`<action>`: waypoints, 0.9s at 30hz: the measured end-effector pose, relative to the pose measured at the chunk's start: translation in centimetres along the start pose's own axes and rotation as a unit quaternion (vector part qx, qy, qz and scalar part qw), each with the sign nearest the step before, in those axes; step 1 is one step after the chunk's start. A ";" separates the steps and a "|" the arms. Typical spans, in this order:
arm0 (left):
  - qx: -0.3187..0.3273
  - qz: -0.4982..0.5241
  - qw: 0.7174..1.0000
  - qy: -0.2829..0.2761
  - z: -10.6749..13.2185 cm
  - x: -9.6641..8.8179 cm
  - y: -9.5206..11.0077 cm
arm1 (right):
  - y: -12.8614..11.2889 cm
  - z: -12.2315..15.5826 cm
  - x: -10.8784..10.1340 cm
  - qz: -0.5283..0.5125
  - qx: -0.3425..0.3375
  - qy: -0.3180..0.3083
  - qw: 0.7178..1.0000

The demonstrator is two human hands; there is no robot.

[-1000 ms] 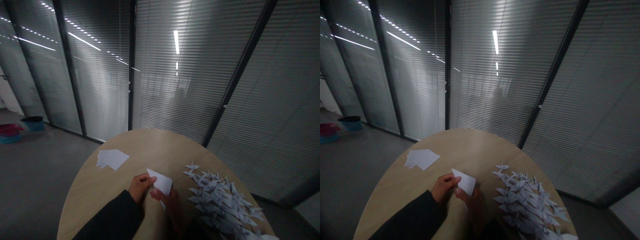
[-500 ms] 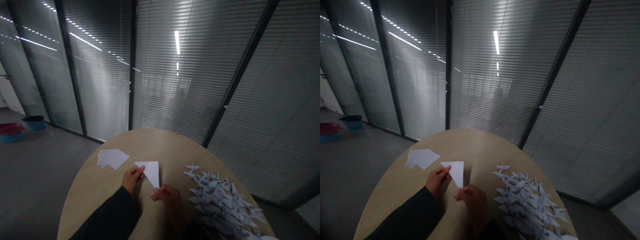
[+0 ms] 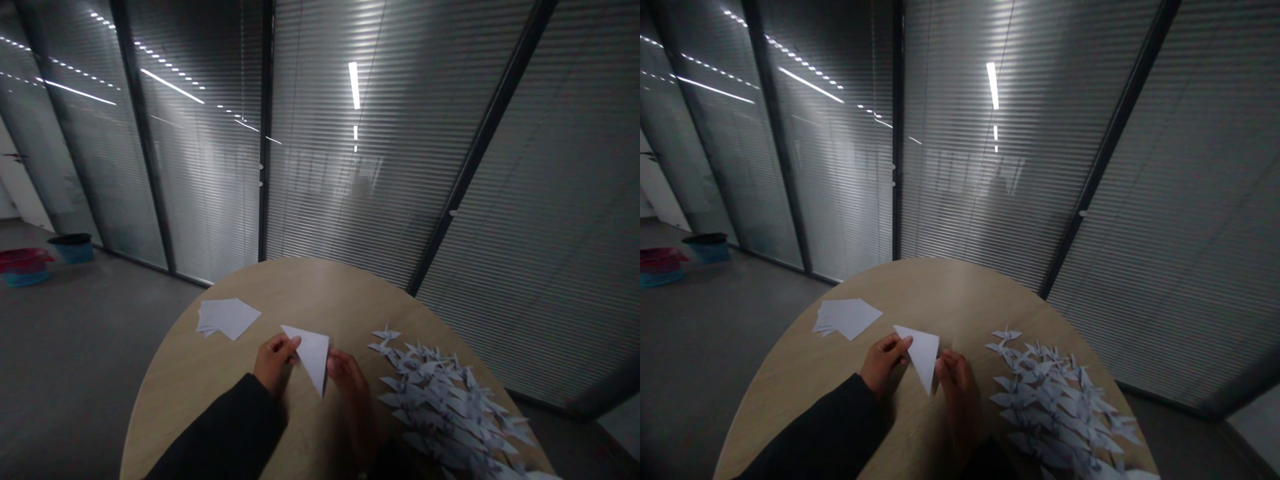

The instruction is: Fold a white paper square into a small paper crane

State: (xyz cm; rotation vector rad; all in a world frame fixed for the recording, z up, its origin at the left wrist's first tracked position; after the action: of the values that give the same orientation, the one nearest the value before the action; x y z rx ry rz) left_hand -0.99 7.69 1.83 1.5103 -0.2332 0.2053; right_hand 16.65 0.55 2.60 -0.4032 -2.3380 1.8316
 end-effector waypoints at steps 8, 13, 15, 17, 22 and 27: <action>-0.038 0.014 0.997 -0.058 0.7 1.5 -0.8 | 0.6 0.0 -0.2 0.110 -0.007 -0.026 0.994; -0.092 0.069 0.989 -0.093 0.9 2.2 -2.1 | -0.1 0.1 -0.6 0.167 -0.027 0.000 0.986; -0.113 0.080 0.984 -0.108 1.2 2.5 -2.2 | 0.0 0.2 -0.5 0.169 -0.022 -0.001 0.985; -0.128 0.076 0.982 -0.117 1.5 2.7 -2.1 | 0.1 0.2 -0.3 0.166 -0.021 -0.003 0.986; -0.153 0.075 0.974 -0.149 2.3 3.1 -1.4 | 0.7 0.1 -0.3 0.113 0.011 -0.013 0.993; -0.186 0.125 0.958 -0.181 2.4 3.6 -1.7 | 1.1 -0.1 -0.9 0.062 0.065 -0.007 0.996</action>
State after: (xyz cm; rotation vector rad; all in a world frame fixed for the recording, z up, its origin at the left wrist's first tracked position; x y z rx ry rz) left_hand 2.85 5.13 1.35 1.1306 -0.7203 0.0757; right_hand 17.69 0.60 1.56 -0.5301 -2.2316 2.0349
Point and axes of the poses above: each hand's wrist, its own z-axis away from the middle knuckle, its own x-axis out of the palm, y = z × x, the point moved 7 cm from there along -z, towards the middle knuckle, and after that the axes turned 5 degrees about -x, right-handed, at the moved point
